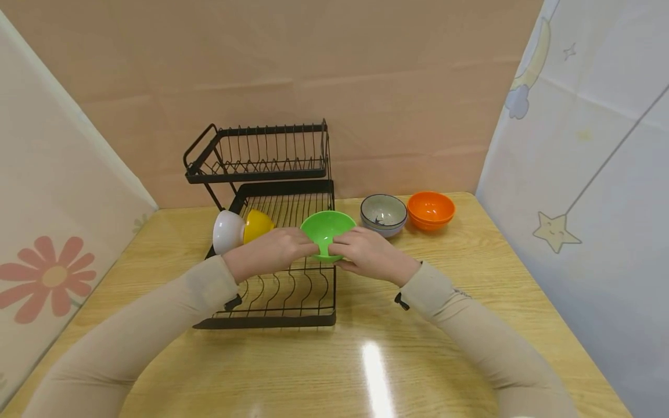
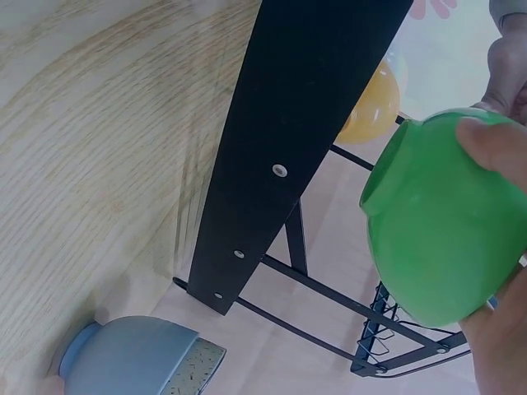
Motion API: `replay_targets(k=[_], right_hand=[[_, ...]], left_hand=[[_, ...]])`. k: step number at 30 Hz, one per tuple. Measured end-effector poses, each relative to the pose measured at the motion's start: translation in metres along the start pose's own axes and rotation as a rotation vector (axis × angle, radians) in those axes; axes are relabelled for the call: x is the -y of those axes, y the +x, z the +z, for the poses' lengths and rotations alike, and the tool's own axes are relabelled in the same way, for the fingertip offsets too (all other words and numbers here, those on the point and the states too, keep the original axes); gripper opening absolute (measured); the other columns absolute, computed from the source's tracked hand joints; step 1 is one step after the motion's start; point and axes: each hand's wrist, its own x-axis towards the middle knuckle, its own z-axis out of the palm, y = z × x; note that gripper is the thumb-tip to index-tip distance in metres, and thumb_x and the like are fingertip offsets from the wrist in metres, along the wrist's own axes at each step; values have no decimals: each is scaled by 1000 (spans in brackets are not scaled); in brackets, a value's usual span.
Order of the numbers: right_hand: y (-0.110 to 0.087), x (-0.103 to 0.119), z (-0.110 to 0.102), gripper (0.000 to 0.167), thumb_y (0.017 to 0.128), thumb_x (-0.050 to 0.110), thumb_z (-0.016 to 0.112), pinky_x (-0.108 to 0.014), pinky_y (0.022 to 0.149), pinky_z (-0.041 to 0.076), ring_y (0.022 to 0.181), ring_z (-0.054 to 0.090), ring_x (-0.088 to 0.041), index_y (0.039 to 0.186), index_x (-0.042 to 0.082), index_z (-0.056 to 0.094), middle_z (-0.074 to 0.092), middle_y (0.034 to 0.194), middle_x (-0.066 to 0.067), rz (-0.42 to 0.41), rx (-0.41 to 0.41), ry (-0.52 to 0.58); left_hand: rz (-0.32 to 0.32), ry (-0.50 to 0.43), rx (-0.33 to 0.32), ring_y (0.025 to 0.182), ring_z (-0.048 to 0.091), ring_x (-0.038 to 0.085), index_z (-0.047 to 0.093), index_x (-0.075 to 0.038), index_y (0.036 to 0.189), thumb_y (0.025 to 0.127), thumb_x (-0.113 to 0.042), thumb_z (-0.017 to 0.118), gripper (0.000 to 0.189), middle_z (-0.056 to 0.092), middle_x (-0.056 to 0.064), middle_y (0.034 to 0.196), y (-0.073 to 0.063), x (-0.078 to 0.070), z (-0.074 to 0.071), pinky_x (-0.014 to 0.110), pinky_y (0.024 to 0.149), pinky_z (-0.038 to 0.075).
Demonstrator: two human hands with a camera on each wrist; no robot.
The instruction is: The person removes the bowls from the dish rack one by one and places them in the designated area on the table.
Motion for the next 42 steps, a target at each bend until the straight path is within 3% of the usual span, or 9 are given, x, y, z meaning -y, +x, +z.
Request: replay_targets(k=[7, 13, 17, 20, 23, 26, 30, 35, 42], right_hand=[[-1, -1, 0, 26, 74, 14, 83, -32, 79, 51, 82, 63, -15, 94, 11, 66, 65, 86, 2, 7, 5, -7], [-4, -1, 0, 26, 73, 14, 83, -32, 75, 51, 80, 62, -15, 92, 12, 66, 63, 83, 2, 2, -10, -19], [-7, -2, 1, 27, 72, 14, 84, -32, 75, 52, 81, 63, -15, 93, 12, 66, 65, 85, 1, 6, -13, -23], [-8, -1, 0, 28, 72, 13, 84, -33, 78, 53, 84, 64, -16, 94, 12, 67, 66, 86, 1, 12, -7, -27], [-9, 0, -1, 28, 72, 13, 84, -34, 79, 53, 85, 64, -17, 93, 12, 66, 66, 87, 1, 15, 2, -28], [-9, 0, -2, 26, 73, 13, 83, -34, 79, 53, 84, 64, -16, 92, 11, 66, 66, 87, 0, 16, 12, -28], [-11, -1, -1, 24, 74, 13, 82, -33, 79, 53, 84, 64, -16, 92, 11, 65, 66, 87, 0, 14, 23, -30], [-12, -2, 1, 25, 74, 12, 82, -33, 77, 52, 82, 63, -16, 91, 11, 65, 65, 86, 0, 6, 7, -35], [-13, -1, 1, 25, 73, 12, 83, -32, 77, 52, 82, 63, -16, 90, 12, 65, 64, 85, 1, 2, -6, -40]], left_hand=[[16, -12, -15, 98, 68, 15, 64, -10, 107, 92, -3, 63, 17, 73, 1, 101, 1, 1, 0, 27, 93, 51], [26, 13, -139, 112, 61, 17, 67, -14, 108, 88, -11, 70, 20, 70, 0, 113, 3, 5, -2, 33, 106, 42], [-129, -84, -150, 122, 54, 20, 64, -13, 115, 87, -13, 67, 29, 65, 1, 122, 4, 6, -8, 38, 113, 32], [-367, -222, -106, 124, 53, 21, 61, -12, 121, 92, -12, 59, 29, 63, 2, 125, 5, 6, -12, 41, 113, 32], [-582, -369, -43, 119, 57, 21, 59, -10, 122, 96, -11, 54, 26, 64, 4, 124, 7, 5, -14, 39, 106, 42], [-718, -504, 35, 89, 66, 17, 56, -10, 123, 99, -11, 50, 25, 65, 6, 121, 6, 5, -12, 30, 78, 56], [-801, -604, 102, 66, 58, 15, 53, -7, 126, 101, -12, 45, 27, 65, 11, 117, 2, 9, -7, 25, 58, 52], [-845, -623, 223, 59, 50, 13, 54, -5, 126, 103, -15, 40, 29, 65, 11, 102, -1, 15, -3, 24, 54, 46], [-775, -583, 533, 102, 61, 21, 57, -4, 128, 103, -19, 41, 33, 63, 12, 122, -6, 18, 2, 38, 90, 51]])
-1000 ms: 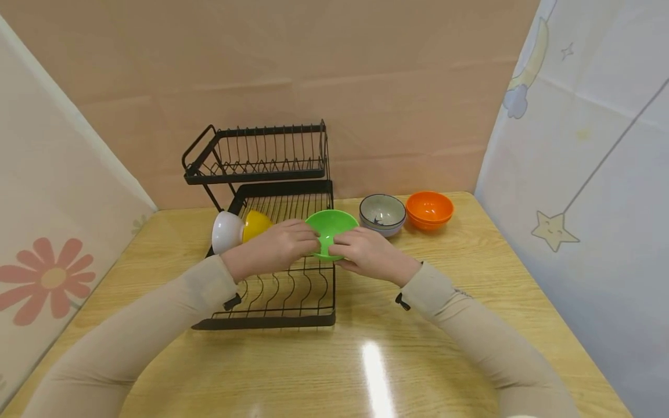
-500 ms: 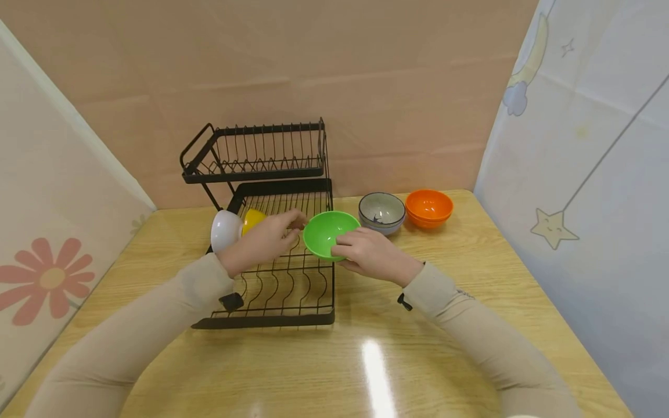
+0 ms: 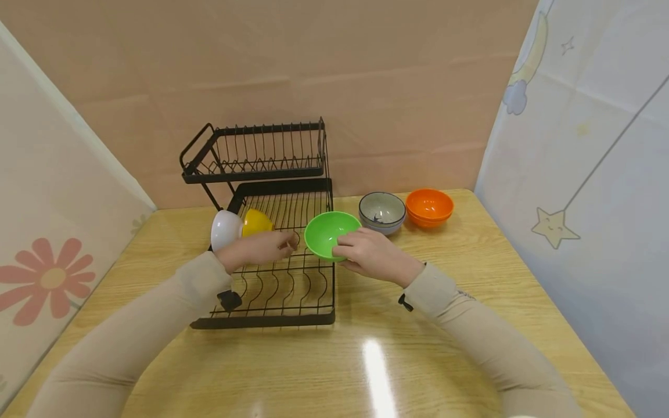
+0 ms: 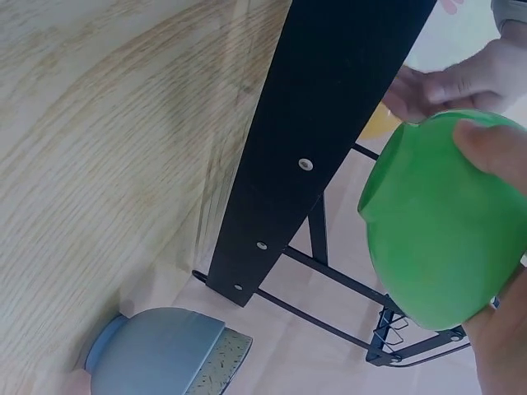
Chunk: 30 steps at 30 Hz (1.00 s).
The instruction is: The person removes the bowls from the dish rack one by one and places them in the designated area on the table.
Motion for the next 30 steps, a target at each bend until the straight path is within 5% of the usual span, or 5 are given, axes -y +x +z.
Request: replay_targets(k=[6, 14, 30], right_hand=[[0, 0, 0, 24, 73, 12, 83, -32, 77, 52, 82, 63, -15, 90, 12, 65, 65, 85, 1, 3, 1, -3], [-1, -1, 1, 26, 72, 13, 84, -32, 76, 52, 81, 63, -15, 88, 13, 64, 64, 83, 2, 13, -12, 0], [-9, -11, -11, 25, 72, 15, 84, -32, 67, 51, 73, 57, -15, 87, 12, 64, 60, 81, 1, 59, -13, -38]], left_hand=[[24, 93, 159, 113, 59, 25, 59, -7, 125, 103, -27, 46, 33, 58, 14, 132, -4, 1, 1, 43, 98, 47], [93, 68, 345, 123, 53, 25, 53, -12, 132, 103, -33, 46, 37, 56, 7, 134, -7, 0, 9, 42, 102, 44], [105, 86, 345, 124, 52, 23, 55, -16, 131, 103, -36, 45, 35, 56, 4, 134, -11, -4, 7, 42, 103, 43]])
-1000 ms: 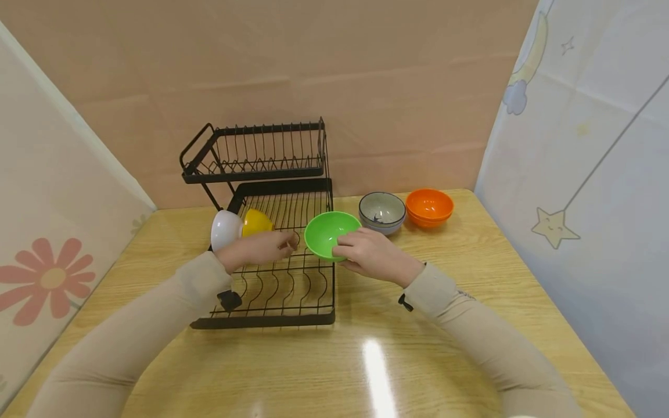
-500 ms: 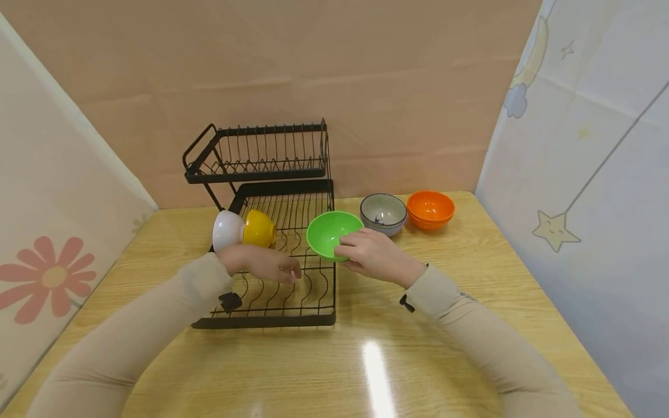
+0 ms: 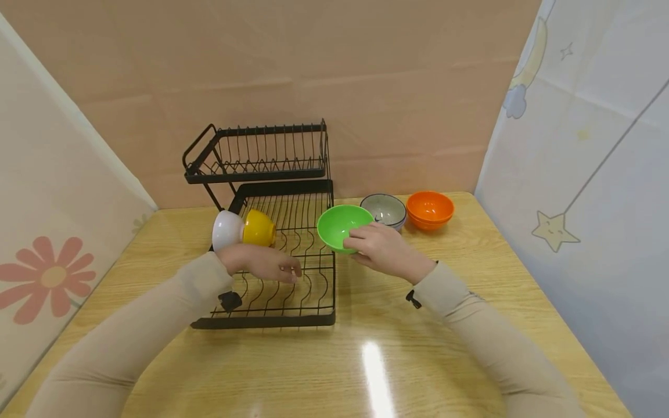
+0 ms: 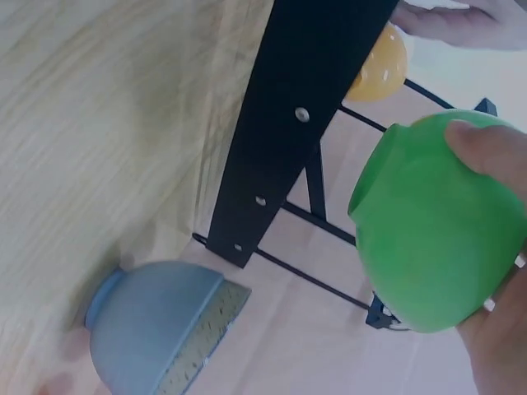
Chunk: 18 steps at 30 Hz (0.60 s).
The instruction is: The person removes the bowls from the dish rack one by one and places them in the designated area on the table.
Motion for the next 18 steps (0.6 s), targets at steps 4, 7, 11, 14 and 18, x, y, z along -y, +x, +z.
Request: replay_targets(k=[4, 7, 11, 14, 18], right_hand=[[-1, -4, -8, 26, 74, 17, 83, -32, 63, 51, 68, 55, -15, 88, 12, 63, 57, 80, 2, 44, 32, -21], [-2, -6, -12, 26, 74, 18, 83, -33, 62, 52, 69, 56, -16, 89, 12, 62, 57, 80, 2, 81, 78, -23], [-4, -7, -16, 27, 74, 15, 83, -33, 62, 52, 70, 57, -16, 90, 13, 62, 57, 82, 2, 130, 155, -6], [-6, -6, -17, 28, 73, 12, 83, -31, 60, 51, 68, 55, -13, 91, 14, 61, 55, 81, 4, 167, 230, 10], [-8, -5, -17, 30, 74, 14, 83, -28, 58, 50, 69, 56, -10, 89, 16, 58, 56, 81, 6, 204, 333, 32]], left_hand=[[-2, -5, 1, 125, 52, 24, 55, -17, 131, 103, -37, 45, 36, 56, 5, 134, -1, 0, -1, 42, 103, 43], [2, -8, 1, 125, 52, 24, 55, -16, 131, 103, -37, 45, 36, 56, 5, 134, -1, 0, -2, 42, 102, 44], [-3, -8, 1, 124, 52, 24, 55, -17, 131, 103, -37, 45, 36, 56, 5, 134, 1, 1, -2, 43, 102, 44], [-8, -14, 6, 124, 52, 24, 54, -17, 132, 103, -38, 45, 37, 55, 5, 134, 1, 2, -2, 43, 102, 44], [-7, -20, 10, 124, 52, 24, 54, -17, 132, 103, -37, 45, 37, 55, 5, 135, 2, 1, -2, 43, 102, 44]])
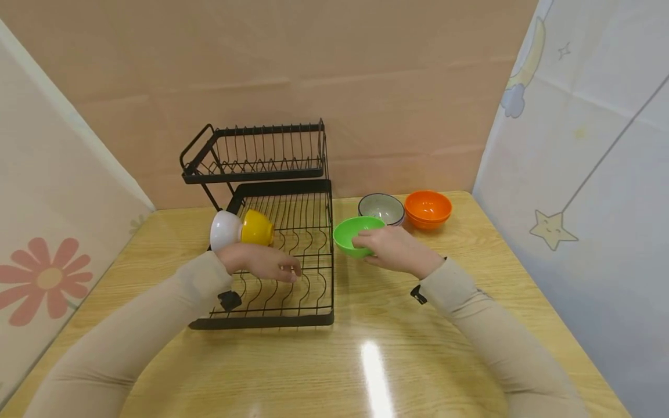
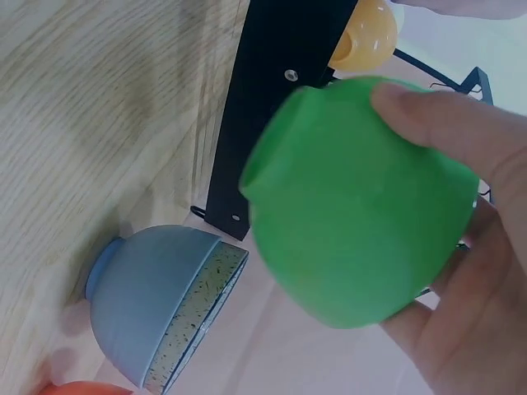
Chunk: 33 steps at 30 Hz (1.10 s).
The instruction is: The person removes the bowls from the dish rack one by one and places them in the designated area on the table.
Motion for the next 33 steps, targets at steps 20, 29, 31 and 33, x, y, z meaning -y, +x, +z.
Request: replay_targets(k=[20, 29, 31, 33], right_hand=[[1, -2, 11, 27, 76, 13, 81, -25, 62, 41, 69, 45, -8, 84, 18, 56, 48, 75, 11, 73, 289, 189], [1, -5, 23, 26, 77, 17, 81, -24, 64, 41, 70, 45, -7, 85, 18, 57, 49, 76, 12, 86, 315, 211], [1, -5, 25, 26, 77, 17, 81, -24, 64, 41, 70, 45, -7, 84, 19, 56, 49, 76, 12, 100, 319, 223], [1, -5, 26, 27, 77, 17, 81, -24, 63, 40, 70, 45, -7, 82, 19, 55, 47, 75, 12, 103, 321, 227]], left_hand=[[18, 7, -4, 124, 52, 23, 55, -16, 131, 103, -37, 45, 36, 56, 5, 134, -1, 1, 1, 42, 102, 43], [11, 7, -2, 122, 53, 23, 55, -17, 130, 103, -36, 45, 35, 56, 5, 133, -2, 0, 1, 42, 101, 44], [15, 4, 0, 123, 52, 23, 55, -16, 130, 103, -36, 45, 35, 56, 5, 133, -2, 0, 1, 42, 101, 44], [20, -1, 0, 123, 52, 24, 55, -16, 130, 103, -35, 45, 34, 56, 5, 133, -2, 0, 1, 43, 102, 44]])
